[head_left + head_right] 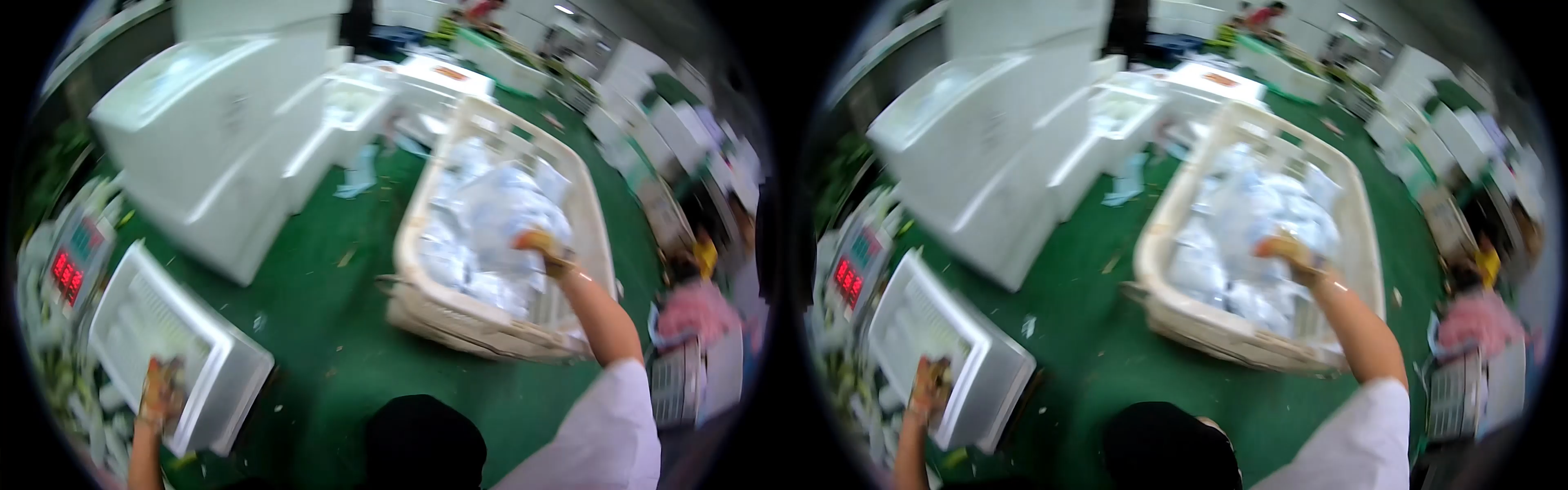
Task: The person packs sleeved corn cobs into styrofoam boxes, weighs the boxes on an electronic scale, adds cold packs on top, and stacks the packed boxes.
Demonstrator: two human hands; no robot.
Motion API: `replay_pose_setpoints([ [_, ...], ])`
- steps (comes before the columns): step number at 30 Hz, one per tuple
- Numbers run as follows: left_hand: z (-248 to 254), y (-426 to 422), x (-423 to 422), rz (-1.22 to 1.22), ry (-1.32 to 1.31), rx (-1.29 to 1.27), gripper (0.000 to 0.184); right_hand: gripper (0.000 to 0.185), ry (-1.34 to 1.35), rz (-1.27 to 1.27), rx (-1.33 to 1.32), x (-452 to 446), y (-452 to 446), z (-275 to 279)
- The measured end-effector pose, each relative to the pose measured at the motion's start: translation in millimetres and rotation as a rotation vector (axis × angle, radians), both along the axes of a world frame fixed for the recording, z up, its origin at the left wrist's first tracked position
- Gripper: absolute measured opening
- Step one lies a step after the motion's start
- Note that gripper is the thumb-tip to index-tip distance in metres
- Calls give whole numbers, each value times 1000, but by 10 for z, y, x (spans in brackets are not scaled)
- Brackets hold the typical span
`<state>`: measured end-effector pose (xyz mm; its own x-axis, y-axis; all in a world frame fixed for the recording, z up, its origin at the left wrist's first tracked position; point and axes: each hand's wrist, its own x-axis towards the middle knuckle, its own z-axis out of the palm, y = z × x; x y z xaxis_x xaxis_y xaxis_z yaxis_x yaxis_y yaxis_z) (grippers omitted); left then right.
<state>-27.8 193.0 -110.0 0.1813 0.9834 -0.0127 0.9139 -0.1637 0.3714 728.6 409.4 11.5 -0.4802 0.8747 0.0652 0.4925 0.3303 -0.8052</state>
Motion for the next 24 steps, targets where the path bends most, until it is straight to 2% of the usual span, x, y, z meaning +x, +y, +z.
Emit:
replay_pose_setpoints([
  [1,-89,36,-64,15,-159,-50,51,25,78,-59,-67,-169,-111,322],
  [3,-249,28,-221,-30,-317,-72,55,27,250,-93,-144,-565,-329,865],
  [5,541,11,61,-44,-29,-178,49,29,386,-5,-183,-1129,-523,1154],
  [7,942,-9,261,164,-977,-491,54,33,531,147,-295,-1883,-713,1162],
  [8,1215,-93,501,189,-1121,-348,52,35,592,248,-382,-2356,-787,1076],
  [10,1554,-297,865,124,-1404,-241,68,40,666,494,-566,-3383,-904,793],
  [11,1536,-392,969,138,-1524,-117,73,43,666,665,-548,-3934,-971,655],
  [12,1526,-465,1043,144,-1637,13,78,40,595,890,-190,-4442,-1000,631],
  [13,1599,-518,1085,210,-1741,-8,85,39,590,1053,177,-4950,-1028,605],
  [14,1592,-520,1094,410,-1864,70,82,40,407,1023,264,-5269,-1124,658],
  [15,1542,-582,1008,391,-2058,32,77,42,220,1001,360,-5587,-1220,709],
  [16,1452,-628,915,365,-2253,-7,72,43,-134,755,21,-5744,-1385,870],
  [17,1248,-612,814,412,-2307,111,67,40,-176,682,339,-5848,-1457,993],
  [18,1040,-586,674,455,-2354,238,63,34,15,564,544,-5945,-1504,909],
  [20,913,-632,371,401,-2442,256,60,26,259,488,588,-5867,-1790,1110],
  [22,864,-632,177,395,-2453,346,59,28,170,652,340,-5674,-2094,930],
  [23,996,-668,215,413,-2476,413,58,34,77,692,216,-5669,-2217,671],
  [24,942,-667,220,421,-2454,410,59,43,96,726,-2,-5707,-2211,373],
])
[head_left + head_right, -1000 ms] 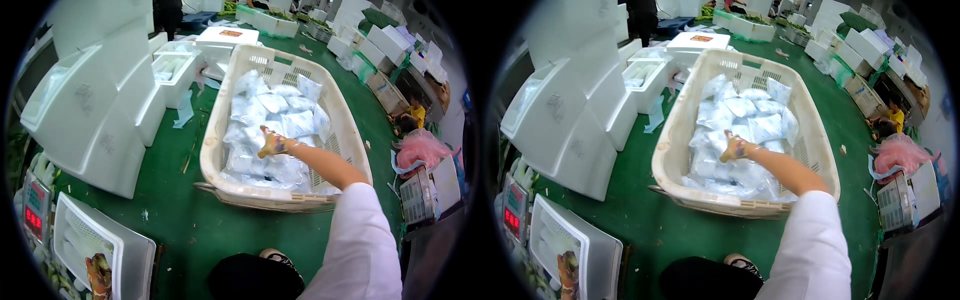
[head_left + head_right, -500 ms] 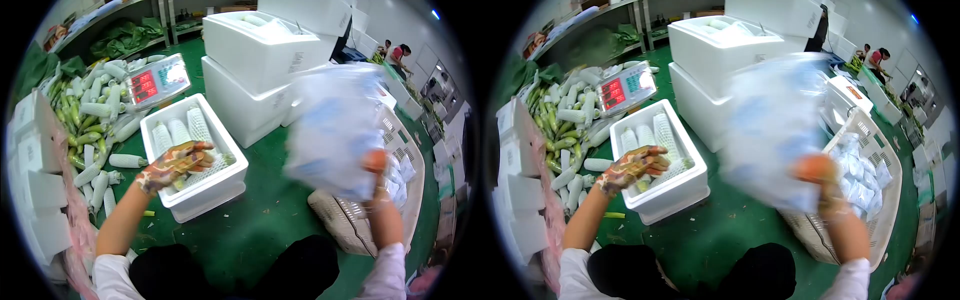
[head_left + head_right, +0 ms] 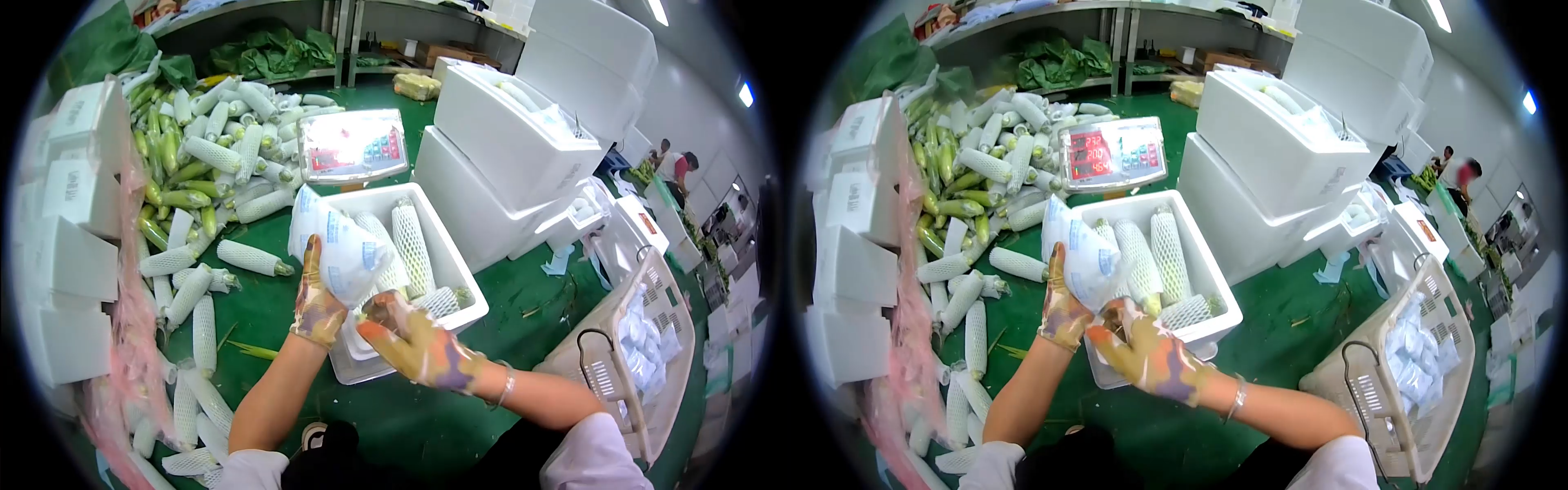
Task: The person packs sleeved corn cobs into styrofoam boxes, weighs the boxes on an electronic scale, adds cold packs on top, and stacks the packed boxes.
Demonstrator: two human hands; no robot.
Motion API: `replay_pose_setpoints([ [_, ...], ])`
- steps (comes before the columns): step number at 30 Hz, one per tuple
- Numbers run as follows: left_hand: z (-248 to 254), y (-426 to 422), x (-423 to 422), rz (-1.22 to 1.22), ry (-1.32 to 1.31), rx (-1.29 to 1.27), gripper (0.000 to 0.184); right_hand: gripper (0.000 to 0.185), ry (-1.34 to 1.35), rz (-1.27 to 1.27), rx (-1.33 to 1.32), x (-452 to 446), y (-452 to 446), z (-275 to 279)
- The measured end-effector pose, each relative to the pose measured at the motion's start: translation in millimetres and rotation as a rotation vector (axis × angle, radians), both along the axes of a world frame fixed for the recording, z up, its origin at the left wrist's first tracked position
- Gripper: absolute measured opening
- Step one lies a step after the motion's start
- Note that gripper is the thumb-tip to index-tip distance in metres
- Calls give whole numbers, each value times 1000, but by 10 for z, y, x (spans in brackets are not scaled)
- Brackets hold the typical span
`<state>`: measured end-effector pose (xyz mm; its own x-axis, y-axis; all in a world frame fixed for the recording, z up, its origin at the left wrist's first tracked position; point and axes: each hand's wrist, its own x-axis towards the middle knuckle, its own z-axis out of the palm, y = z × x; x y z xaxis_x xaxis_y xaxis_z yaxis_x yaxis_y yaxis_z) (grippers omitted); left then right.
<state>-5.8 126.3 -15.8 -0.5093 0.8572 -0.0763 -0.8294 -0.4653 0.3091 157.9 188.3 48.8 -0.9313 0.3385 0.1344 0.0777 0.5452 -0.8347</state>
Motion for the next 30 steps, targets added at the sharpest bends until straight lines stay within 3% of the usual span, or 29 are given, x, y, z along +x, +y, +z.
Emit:
replay_pose_setpoints([
  [2,-53,-10,-9,-10,58,-26,60,57,-22,12,-402,-125,-40,-79],
  [3,-75,-30,44,54,231,-205,63,61,19,7,-601,-140,37,-28],
  [5,-159,-175,-214,-174,635,-144,57,64,36,106,-811,-4,310,-163],
  [6,-186,-170,-167,-217,720,-135,62,67,21,172,-883,113,442,-289],
  [8,-230,-158,-78,-292,896,-108,74,62,-74,118,-901,117,509,-152],
  [10,-427,-73,6,-183,1063,155,75,53,-99,16,-810,82,546,-12],
  [11,-331,34,5,-294,922,187,73,50,-57,-27,-744,115,637,-69],
  [12,-205,128,-100,-358,1136,-54,72,47,-11,-78,-689,158,678,-119],
  [14,299,389,-350,-465,1542,-551,71,40,35,-329,-1004,177,812,-106],
  [16,-271,943,-871,-168,1282,-338,56,39,252,-311,-1240,260,988,-234],
  [18,-120,1329,-891,-178,1601,-1148,47,39,287,-318,-1350,298,1144,-384],
  [21,-514,1819,-748,-154,2177,-1353,42,42,423,-340,-1350,364,1210,-420],
  [24,-1240,2279,-1049,-304,1830,-1579,41,44,459,-297,-1432,426,1225,-487],
  [25,-735,1966,-833,-249,1793,-1409,40,45,422,-270,-1490,437,1309,-585],
  [26,-590,1866,-768,-181,1778,-1319,42,46,393,-235,-1547,443,1375,-652],
  [27,-623,1830,-804,-74,1720,-1212,46,55,348,-247,-1442,461,1388,-691],
  [28,-629,1779,-846,51,1619,-1049,49,64,685,-58,-1005,537,1428,-1168],
  [30,-482,1613,-844,321,1378,-554,57,68,654,-73,-992,544,1438,-1122],
])
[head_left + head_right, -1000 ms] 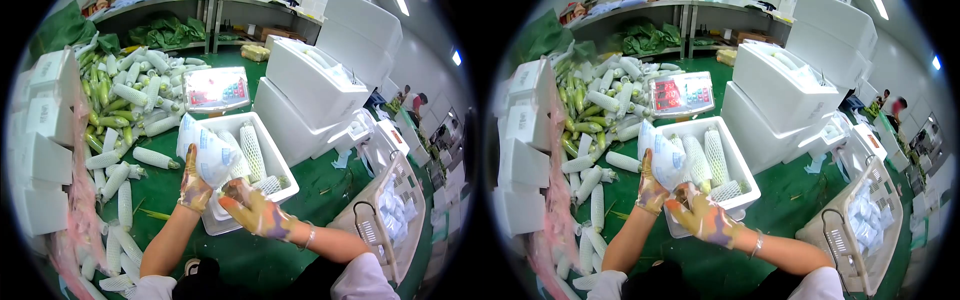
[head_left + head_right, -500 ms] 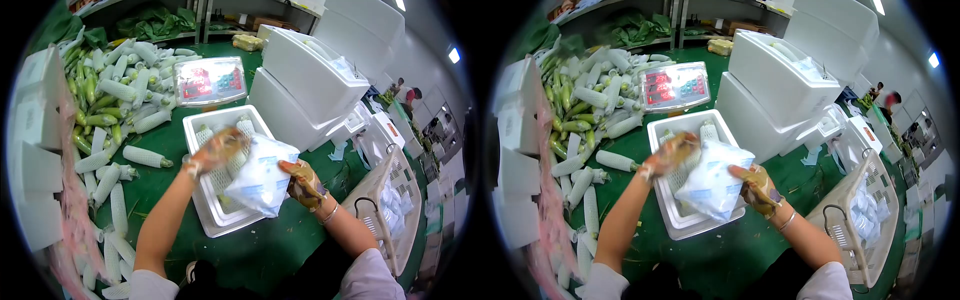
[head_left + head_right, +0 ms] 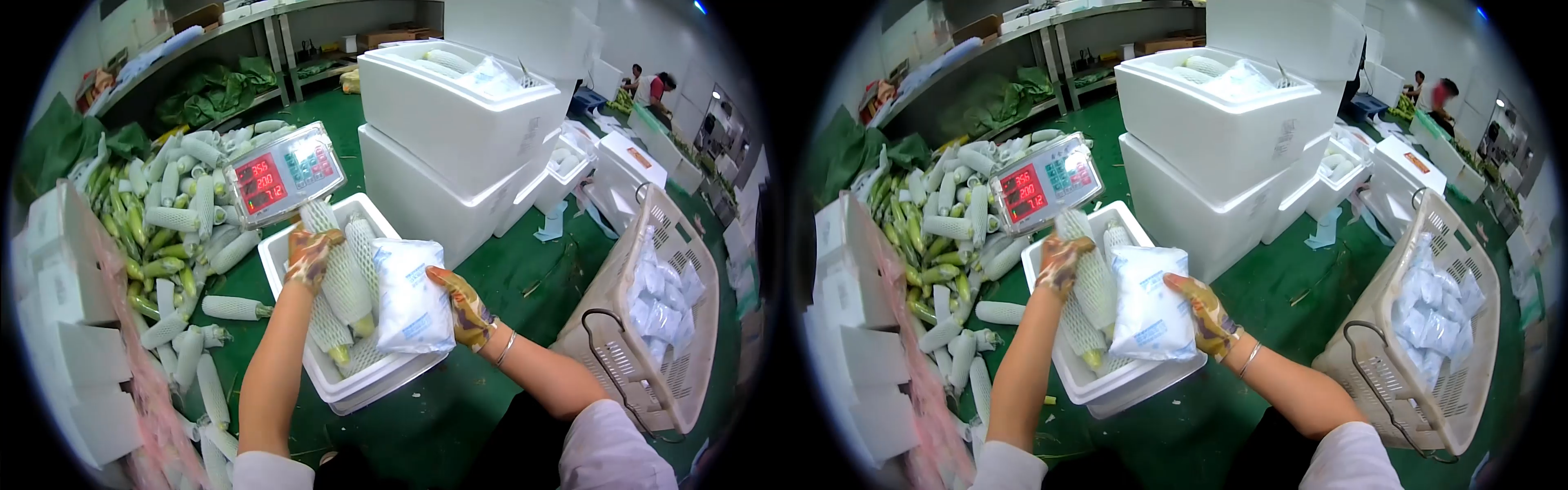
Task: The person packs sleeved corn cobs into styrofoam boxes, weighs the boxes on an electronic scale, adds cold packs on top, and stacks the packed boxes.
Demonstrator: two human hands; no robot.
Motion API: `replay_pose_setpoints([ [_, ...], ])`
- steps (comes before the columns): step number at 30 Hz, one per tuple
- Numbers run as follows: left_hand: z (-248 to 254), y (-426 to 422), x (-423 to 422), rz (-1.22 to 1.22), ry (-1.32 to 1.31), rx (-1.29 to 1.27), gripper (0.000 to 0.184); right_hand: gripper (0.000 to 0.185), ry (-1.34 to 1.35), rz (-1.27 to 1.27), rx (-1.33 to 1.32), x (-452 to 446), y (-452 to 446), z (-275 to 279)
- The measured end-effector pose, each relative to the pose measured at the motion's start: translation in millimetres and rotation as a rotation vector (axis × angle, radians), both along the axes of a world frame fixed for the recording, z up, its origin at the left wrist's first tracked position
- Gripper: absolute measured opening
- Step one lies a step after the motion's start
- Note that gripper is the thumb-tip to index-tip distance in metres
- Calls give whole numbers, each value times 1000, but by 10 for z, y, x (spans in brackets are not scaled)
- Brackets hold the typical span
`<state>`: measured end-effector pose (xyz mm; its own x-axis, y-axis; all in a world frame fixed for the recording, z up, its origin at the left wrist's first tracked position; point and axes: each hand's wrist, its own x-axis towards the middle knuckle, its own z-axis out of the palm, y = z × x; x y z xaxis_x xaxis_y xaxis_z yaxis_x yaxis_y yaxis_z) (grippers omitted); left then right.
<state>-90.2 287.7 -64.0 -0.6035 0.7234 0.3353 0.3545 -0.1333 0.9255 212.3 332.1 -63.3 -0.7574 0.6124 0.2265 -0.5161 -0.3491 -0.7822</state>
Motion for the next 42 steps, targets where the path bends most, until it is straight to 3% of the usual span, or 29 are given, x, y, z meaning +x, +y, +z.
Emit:
replay_pose_setpoints([
  [2,325,-183,202,-28,148,283,66,69,-52,42,-157,-11,-27,103],
  [4,608,-344,518,113,633,161,70,67,-76,107,-343,-20,-62,186],
  [6,100,-382,461,-224,591,49,66,64,-34,159,-441,-42,-18,305],
  [7,-153,-399,432,-382,555,-20,64,58,-54,150,-549,-41,-39,454],
  [9,-191,-562,616,-496,591,-477,64,50,-21,121,-540,-54,2,483],
  [10,77,-744,730,-480,848,-669,67,47,-9,109,-538,-50,25,491],
  [11,229,-861,780,-458,1106,-863,70,54,-73,113,-434,-39,133,417],
  [14,220,-854,702,-651,1041,-974,77,58,-100,6,-176,-3,109,465],
  [15,120,-878,681,-643,1047,-896,77,60,-58,48,12,35,230,306],
  [18,110,-920,627,-668,1084,-790,75,66,-319,257,323,-249,256,814],
  [19,341,-938,494,-796,833,-832,59,68,-402,337,408,-409,301,950],
  [20,399,-969,219,-1005,194,-634,56,71,-508,435,450,-605,369,1025],
  [21,524,-1233,55,-731,103,-600,31,69,-637,538,578,-841,492,1000],
  [23,608,-1519,32,-391,-372,-113,33,66,-827,802,836,-1246,485,1046],
  [24,560,-1656,-15,-215,-411,31,36,65,-881,963,972,-1415,368,1132],
  [26,448,-1977,-279,-102,-460,6,38,57,-845,932,1586,-1649,16,969],
  [28,383,-2169,-288,-2,-416,-28,38,52,-1053,786,1968,-1745,-436,557],
  [29,334,-2236,-271,35,-409,-72,36,44,-854,653,2018,-1597,-536,513],
  [30,266,-2291,-247,72,-403,-114,34,45,-734,410,1868,-1502,-558,378],
  [32,83,-2349,-201,79,-389,-141,33,48,-545,-77,1878,-1358,-472,275],
  [35,-299,-2289,-131,-6,-411,-199,31,55,-539,167,1828,-1358,-479,390],
  [36,-404,-2268,-71,-33,-458,-157,27,55,-531,64,1851,-1307,-537,439],
  [37,-628,-2321,6,-134,-558,99,28,56,-512,-43,1881,-1266,-619,467],
  [38,-766,-2412,32,-98,-678,6,29,56,-486,-153,1918,-1242,-688,488],
  [39,-819,-2496,161,-74,-581,-74,30,52,-606,-84,1862,-1101,-877,647],
  [41,-1417,-2655,246,-33,-865,-90,25,47,-887,12,1746,-822,-1340,805],
  [42,-1415,-2641,386,-14,-785,-156,24,46,-1045,33,1677,-789,-1523,768],
])
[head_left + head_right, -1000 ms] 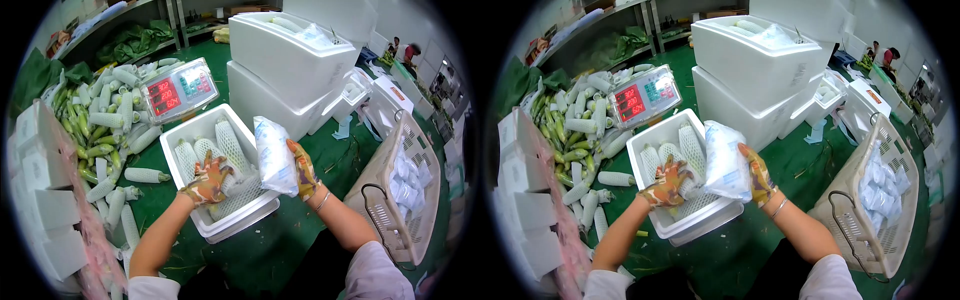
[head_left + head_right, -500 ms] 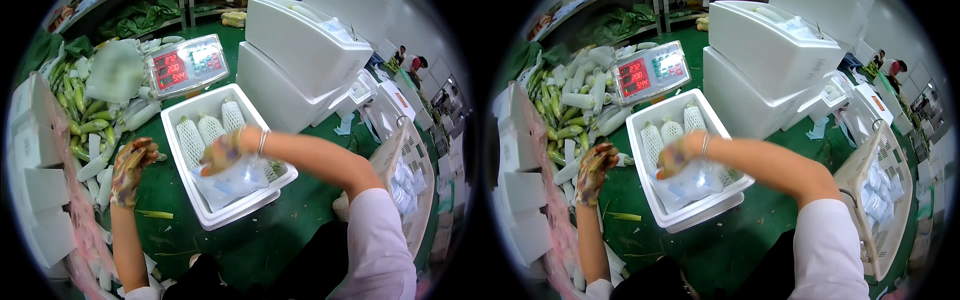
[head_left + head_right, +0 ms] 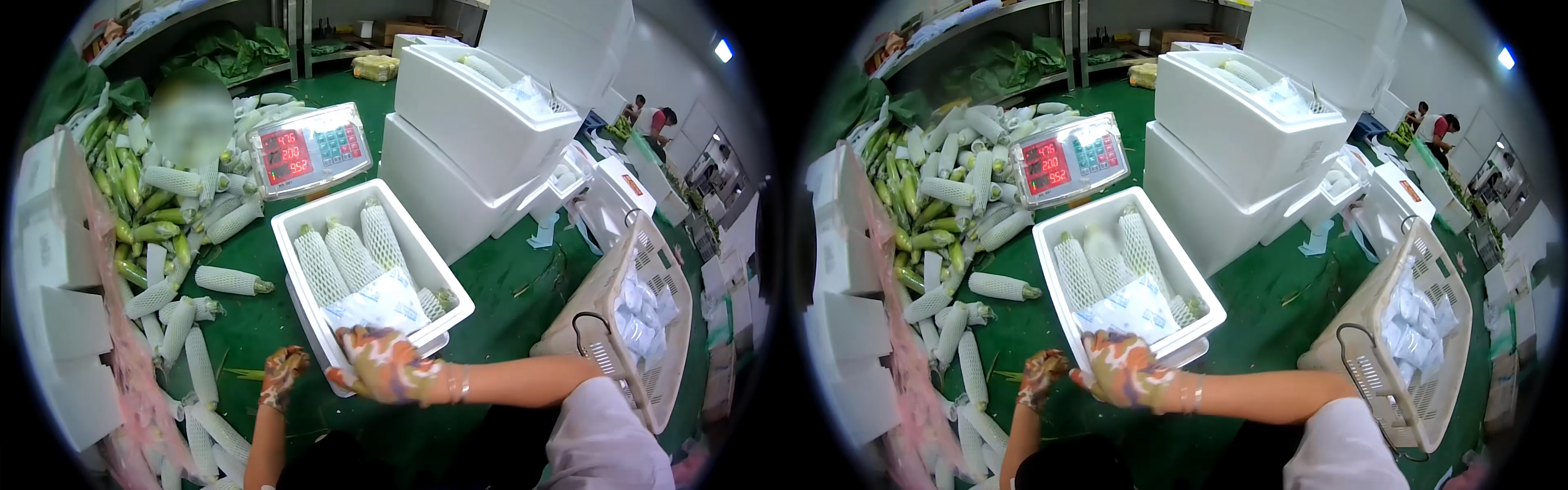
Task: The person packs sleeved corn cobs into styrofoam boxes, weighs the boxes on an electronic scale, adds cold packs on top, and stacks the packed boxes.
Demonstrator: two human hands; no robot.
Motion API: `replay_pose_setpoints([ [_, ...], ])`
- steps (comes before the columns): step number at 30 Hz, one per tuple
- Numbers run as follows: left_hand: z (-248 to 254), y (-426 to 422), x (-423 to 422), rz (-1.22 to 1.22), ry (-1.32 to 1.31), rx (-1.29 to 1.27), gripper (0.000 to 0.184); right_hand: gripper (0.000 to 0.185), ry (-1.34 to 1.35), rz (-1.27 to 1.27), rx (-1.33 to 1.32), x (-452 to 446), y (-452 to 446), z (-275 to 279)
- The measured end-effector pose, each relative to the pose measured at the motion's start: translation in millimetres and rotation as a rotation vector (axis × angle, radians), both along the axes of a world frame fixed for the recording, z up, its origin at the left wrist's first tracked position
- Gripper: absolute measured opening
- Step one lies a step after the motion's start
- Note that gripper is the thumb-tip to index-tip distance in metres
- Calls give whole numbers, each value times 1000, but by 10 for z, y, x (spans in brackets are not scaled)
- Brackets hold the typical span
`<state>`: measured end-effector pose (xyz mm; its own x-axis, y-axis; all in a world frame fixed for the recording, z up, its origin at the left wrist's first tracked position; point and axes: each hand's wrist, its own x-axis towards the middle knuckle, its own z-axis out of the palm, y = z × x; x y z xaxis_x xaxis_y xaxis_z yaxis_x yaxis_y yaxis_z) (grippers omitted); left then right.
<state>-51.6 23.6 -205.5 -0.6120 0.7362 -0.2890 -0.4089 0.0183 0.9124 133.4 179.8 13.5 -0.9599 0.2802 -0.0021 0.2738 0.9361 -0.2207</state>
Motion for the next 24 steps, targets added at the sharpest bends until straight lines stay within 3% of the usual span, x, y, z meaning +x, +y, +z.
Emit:
replay_pose_setpoints([
  [2,95,57,226,-38,181,-135,23,47,-39,20,-48,-176,-143,-235],
  [4,315,207,312,-64,139,-340,24,46,-55,-23,-77,-231,-169,-350],
  [6,328,217,415,-120,-77,-263,31,43,-76,-127,-93,-124,-143,-351],
  [7,215,205,462,-152,-202,-205,33,46,-149,-126,-44,54,-126,-197],
  [8,4,221,562,-237,-305,-11,38,46,-264,-190,-186,199,-78,51],
  [11,-75,414,830,-266,-408,92,40,47,-299,-129,-335,631,37,672],
  [16,286,711,994,-262,-425,224,44,50,-362,58,-373,1063,107,1413],
  [20,966,1041,953,-287,-428,468,48,53,-197,213,-212,1340,158,2161],
  [24,1980,1538,834,-423,-415,957,52,56,311,147,335,1423,80,2778],
])
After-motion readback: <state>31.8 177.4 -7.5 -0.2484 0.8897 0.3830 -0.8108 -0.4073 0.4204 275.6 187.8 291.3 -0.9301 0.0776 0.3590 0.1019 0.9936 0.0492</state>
